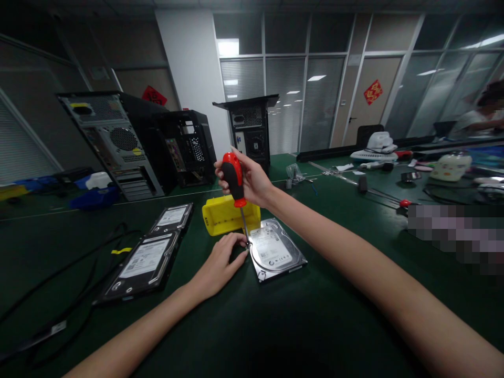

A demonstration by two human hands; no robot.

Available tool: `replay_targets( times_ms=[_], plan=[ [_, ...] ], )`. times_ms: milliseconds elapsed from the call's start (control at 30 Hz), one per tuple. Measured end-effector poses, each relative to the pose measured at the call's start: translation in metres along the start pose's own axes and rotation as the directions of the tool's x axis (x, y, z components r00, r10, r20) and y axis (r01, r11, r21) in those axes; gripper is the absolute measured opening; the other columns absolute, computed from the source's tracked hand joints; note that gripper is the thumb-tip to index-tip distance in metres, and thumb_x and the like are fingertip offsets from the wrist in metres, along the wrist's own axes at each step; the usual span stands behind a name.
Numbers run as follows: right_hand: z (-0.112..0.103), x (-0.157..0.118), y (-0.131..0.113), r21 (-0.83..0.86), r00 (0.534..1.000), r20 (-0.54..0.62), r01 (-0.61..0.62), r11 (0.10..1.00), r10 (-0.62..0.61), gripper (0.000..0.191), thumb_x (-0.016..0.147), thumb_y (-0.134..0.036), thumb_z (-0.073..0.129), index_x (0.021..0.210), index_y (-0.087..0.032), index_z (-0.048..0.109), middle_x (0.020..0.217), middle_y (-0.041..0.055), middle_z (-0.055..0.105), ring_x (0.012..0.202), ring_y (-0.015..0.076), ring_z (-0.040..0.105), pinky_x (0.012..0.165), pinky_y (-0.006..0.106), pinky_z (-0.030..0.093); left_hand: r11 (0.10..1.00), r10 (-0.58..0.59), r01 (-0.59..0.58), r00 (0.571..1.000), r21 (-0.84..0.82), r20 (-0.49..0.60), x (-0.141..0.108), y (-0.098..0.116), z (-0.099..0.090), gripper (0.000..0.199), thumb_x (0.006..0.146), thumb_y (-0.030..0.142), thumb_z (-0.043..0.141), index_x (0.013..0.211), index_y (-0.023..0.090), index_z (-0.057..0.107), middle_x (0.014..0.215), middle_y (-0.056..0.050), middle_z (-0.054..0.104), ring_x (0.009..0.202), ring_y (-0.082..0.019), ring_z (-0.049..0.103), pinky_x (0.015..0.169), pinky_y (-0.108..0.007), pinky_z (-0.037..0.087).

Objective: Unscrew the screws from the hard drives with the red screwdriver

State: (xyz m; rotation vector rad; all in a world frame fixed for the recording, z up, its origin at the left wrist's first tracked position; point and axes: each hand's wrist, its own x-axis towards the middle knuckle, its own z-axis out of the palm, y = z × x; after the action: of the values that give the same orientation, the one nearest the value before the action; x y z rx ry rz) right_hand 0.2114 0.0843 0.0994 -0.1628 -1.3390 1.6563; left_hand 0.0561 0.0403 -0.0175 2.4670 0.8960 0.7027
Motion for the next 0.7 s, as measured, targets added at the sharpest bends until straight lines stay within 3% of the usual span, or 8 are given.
replay_targets(
  times_ms=[167,300,467,600,700],
  plan=[
    [0.007,0.0,0.004,-0.063,0.998,-0.015,0.059,0.996,-0.06,0.042,0.083,-0.056,0.043,0.071,-0.016,0.044,0.055,-0.004,0.044,0.041,0.0043,0.039,0.037,0.016,0.028,1.0,0.004,-0.004,1.0,-0.002,-0.005,0.0,0.0,0.0,0.022,0.09,0.03,0.046,0.109,0.02,0.05,0.107,-0.007,0.057,0.101,-0.022,0.054,0.092,-0.039,0.043],
    [0.008,0.001,0.007,-0.122,0.993,-0.076,0.085,0.989,-0.095,0.033,0.079,-0.044,0.058,0.068,-0.016,0.043,0.056,-0.0041,0.046,0.041,0.0035,0.039,0.037,0.015,0.028,1.0,0.003,-0.003,1.0,-0.001,-0.003,0.0,0.0,0.0,0.022,0.09,0.03,0.045,0.109,0.02,0.05,0.107,-0.007,0.057,0.101,-0.022,0.054,0.091,-0.039,0.043],
    [0.0,0.001,0.007,-0.058,0.995,-0.068,0.063,0.996,-0.067,0.038,0.082,-0.053,0.046,0.079,-0.015,0.047,0.064,-0.0025,0.05,0.046,0.0047,0.045,0.04,0.017,0.032,1.0,-0.001,0.001,1.0,-0.008,-0.012,0.0,0.0,0.0,0.022,0.09,0.031,0.046,0.109,0.02,0.051,0.106,-0.007,0.058,0.1,-0.023,0.055,0.091,-0.04,0.044],
    [-0.001,0.0,0.007,-0.059,0.995,-0.012,0.098,0.993,-0.099,0.046,0.084,-0.061,0.036,0.079,-0.016,0.047,0.05,-0.0051,0.042,0.037,0.005,0.035,0.035,0.017,0.025,1.0,-0.01,0.01,1.0,-0.012,-0.007,0.0,0.001,-0.001,0.023,0.09,0.031,0.046,0.11,0.02,0.051,0.107,-0.007,0.058,0.101,-0.023,0.054,0.091,-0.04,0.044],
    [0.001,-0.002,0.008,-0.116,0.994,-0.007,0.105,0.988,-0.107,0.048,0.084,-0.062,0.034,0.068,-0.017,0.044,0.043,-0.0061,0.036,0.033,0.004,0.028,0.033,0.016,0.02,1.0,-0.014,0.014,1.0,-0.015,-0.006,0.0,0.002,-0.001,0.023,0.09,0.031,0.045,0.11,0.021,0.051,0.107,-0.007,0.058,0.1,-0.023,0.055,0.091,-0.04,0.044]
  ],
)
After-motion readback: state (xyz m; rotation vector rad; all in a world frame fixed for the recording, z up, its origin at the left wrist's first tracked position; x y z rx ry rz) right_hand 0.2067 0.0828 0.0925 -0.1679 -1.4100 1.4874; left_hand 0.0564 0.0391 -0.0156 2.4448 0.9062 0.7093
